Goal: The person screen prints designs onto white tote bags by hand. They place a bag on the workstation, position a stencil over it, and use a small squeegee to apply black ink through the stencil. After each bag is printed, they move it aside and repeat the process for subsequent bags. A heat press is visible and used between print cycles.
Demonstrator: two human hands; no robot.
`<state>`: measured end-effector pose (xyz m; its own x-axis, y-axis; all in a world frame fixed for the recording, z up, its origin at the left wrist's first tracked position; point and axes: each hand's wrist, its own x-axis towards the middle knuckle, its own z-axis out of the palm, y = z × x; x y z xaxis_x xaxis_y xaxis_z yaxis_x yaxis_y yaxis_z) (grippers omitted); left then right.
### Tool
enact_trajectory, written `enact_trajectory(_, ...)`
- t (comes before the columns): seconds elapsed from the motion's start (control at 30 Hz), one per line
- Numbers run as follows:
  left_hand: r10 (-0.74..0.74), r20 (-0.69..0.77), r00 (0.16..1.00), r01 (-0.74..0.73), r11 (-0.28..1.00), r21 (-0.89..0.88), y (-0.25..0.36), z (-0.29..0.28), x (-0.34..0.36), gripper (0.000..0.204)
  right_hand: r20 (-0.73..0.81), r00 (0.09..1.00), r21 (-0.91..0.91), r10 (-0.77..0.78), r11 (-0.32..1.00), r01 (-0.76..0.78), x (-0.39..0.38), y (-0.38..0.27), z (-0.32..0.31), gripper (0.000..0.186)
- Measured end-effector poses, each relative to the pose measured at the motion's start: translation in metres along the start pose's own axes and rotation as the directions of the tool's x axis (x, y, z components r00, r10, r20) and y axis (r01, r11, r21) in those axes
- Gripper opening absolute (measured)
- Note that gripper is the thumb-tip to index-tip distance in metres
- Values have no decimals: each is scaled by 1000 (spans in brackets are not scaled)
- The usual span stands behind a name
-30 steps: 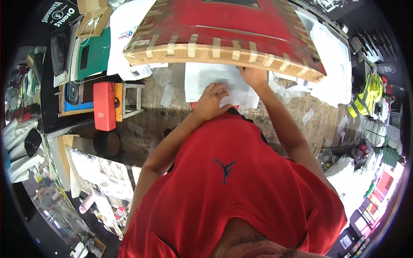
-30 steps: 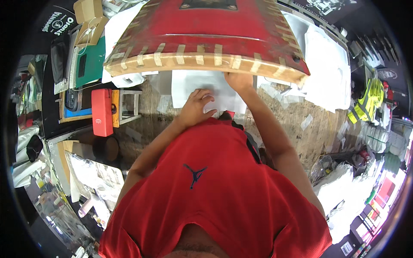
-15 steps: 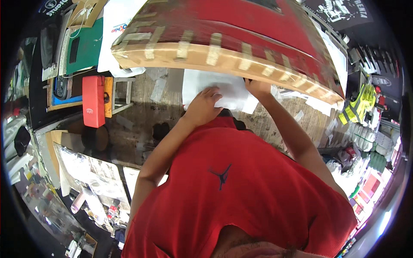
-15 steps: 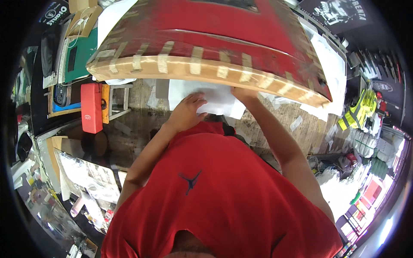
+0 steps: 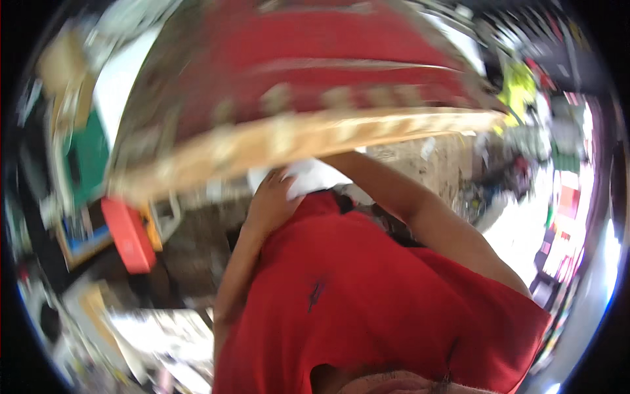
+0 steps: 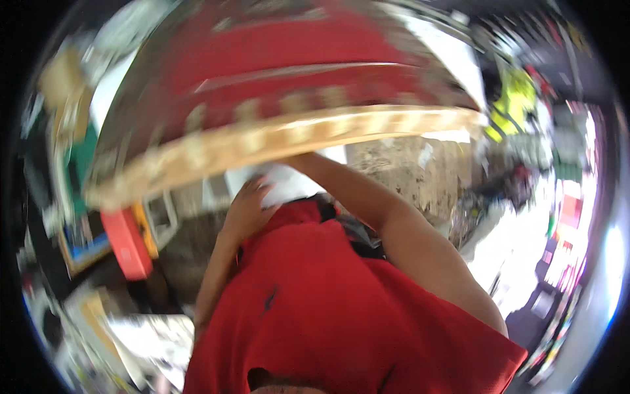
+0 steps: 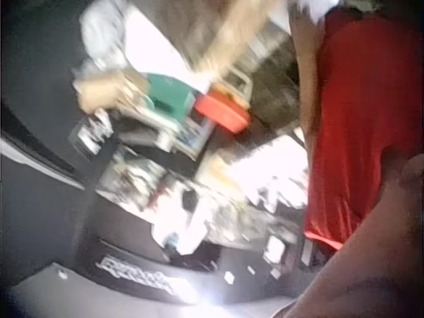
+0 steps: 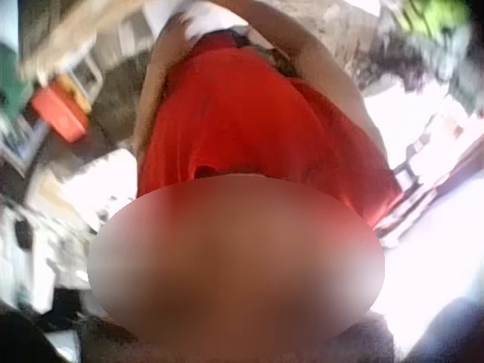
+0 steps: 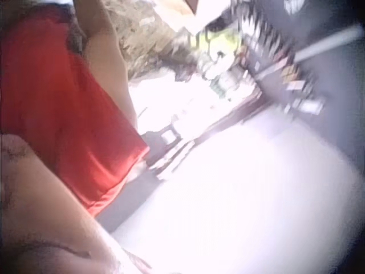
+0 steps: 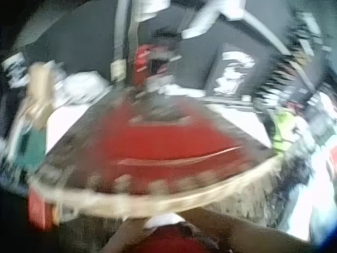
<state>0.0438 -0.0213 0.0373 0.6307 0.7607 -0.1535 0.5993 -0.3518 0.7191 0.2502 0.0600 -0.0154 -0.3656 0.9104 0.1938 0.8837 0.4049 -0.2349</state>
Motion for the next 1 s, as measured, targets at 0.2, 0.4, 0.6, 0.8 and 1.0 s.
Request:
enact_trajectory(0.2,161,-39,986,-162,987,-17,-35,-17,4,46,210,865,18,456,882,-470,23,98,-42,41)
enact_trajectory(0.4,245,96,965,-253,964,87,-25,-22,31,45,-164,885,-61,435,891,-449,1,19,-50,32)
enact_trajectory(0.6,218,195,956,-236,969,75,-26,-35,35,52,-66,985,81,157,985,-152,-17,22,-35,29)
enact_trajectory(0.8,170,76,983,-181,968,175,-39,-6,17,60,-249,940,31,236,971,-236,54,38,5,18)
enact_trajectory(1.0,2,18,1000,-5,988,152,-5,-7,12,56,34,998,41,44,998,-46,-14,11,-41,32)
